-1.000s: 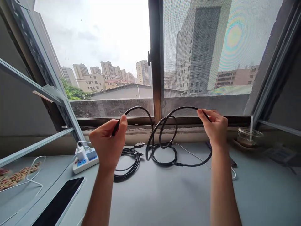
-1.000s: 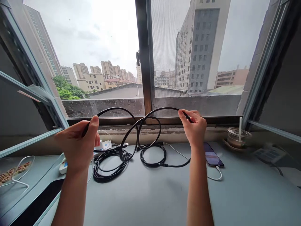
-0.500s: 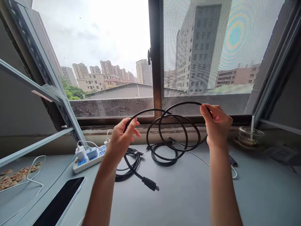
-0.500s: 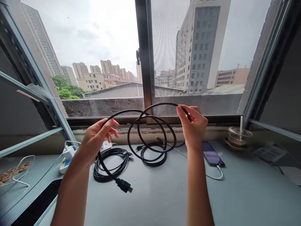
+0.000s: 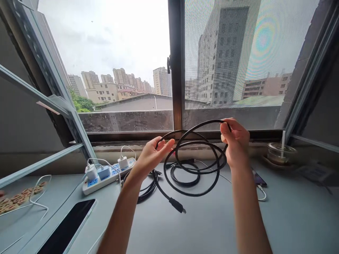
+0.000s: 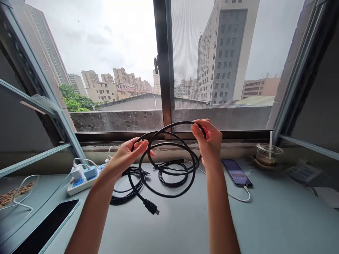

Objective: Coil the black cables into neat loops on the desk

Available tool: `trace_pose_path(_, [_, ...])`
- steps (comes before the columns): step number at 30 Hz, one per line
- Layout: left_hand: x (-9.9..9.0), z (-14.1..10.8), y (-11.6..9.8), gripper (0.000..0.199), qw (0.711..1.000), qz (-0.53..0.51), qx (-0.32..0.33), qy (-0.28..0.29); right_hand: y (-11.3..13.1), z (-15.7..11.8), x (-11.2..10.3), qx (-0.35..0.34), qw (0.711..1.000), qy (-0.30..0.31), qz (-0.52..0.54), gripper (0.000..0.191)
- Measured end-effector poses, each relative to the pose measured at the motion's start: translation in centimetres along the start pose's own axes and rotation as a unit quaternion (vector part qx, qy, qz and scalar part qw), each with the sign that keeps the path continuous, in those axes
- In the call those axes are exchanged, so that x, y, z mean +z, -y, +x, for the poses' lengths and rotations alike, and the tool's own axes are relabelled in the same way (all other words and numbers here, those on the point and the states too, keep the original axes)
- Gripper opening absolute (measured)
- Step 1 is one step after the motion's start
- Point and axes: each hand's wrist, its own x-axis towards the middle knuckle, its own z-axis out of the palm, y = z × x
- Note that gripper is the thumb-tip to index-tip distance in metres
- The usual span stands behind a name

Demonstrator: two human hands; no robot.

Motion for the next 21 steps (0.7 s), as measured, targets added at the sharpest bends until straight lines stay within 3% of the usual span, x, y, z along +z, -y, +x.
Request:
trace_pose_path(4, [-0.6,-0.1,0.1,0.051,0.983,-0.025,-0.025,0.180,-0.5,0.1,0.3,-0.029,0.999,0.003,-0.044,0.024])
trace_pose_path(5, [-0.8,-0.1,0.0,0.052,0.977,-0.037,-0.031,0.210,-0.8,0.2,0.3,-0.034,0.998,-0.002,-0.054,0.023])
trace_pose_path(7, [-1.2,0.0,0.0,0.049,0.975,-0.055,-0.034,0.214,-1.4,0.4,0.1,-0.038,0.997,-0.018,-0.066,0.021])
trace_pose_path(13, [-1.3,1.5,0.9,0.046,0.993,-0.111,-0.008,0.048,-1.8,0.7,-0.5,-0.020,0.998,-0.028,-0.054,0.018])
trace_pose_path(17, [-0.6,2.6,2.3,0.041,0.993,-0.086,-0.009,-0.085,-0.2,0.3,-0.3,-0.053,0.996,0.059,-0.051,0.017])
trace_pose_path(21, [-0.2,3.3,3.6,0.036,0.982,-0.047,0.020,-0.184,1.2,-0.2,-0.2,-0.107,0.981,0.159,-0.041,0.015])
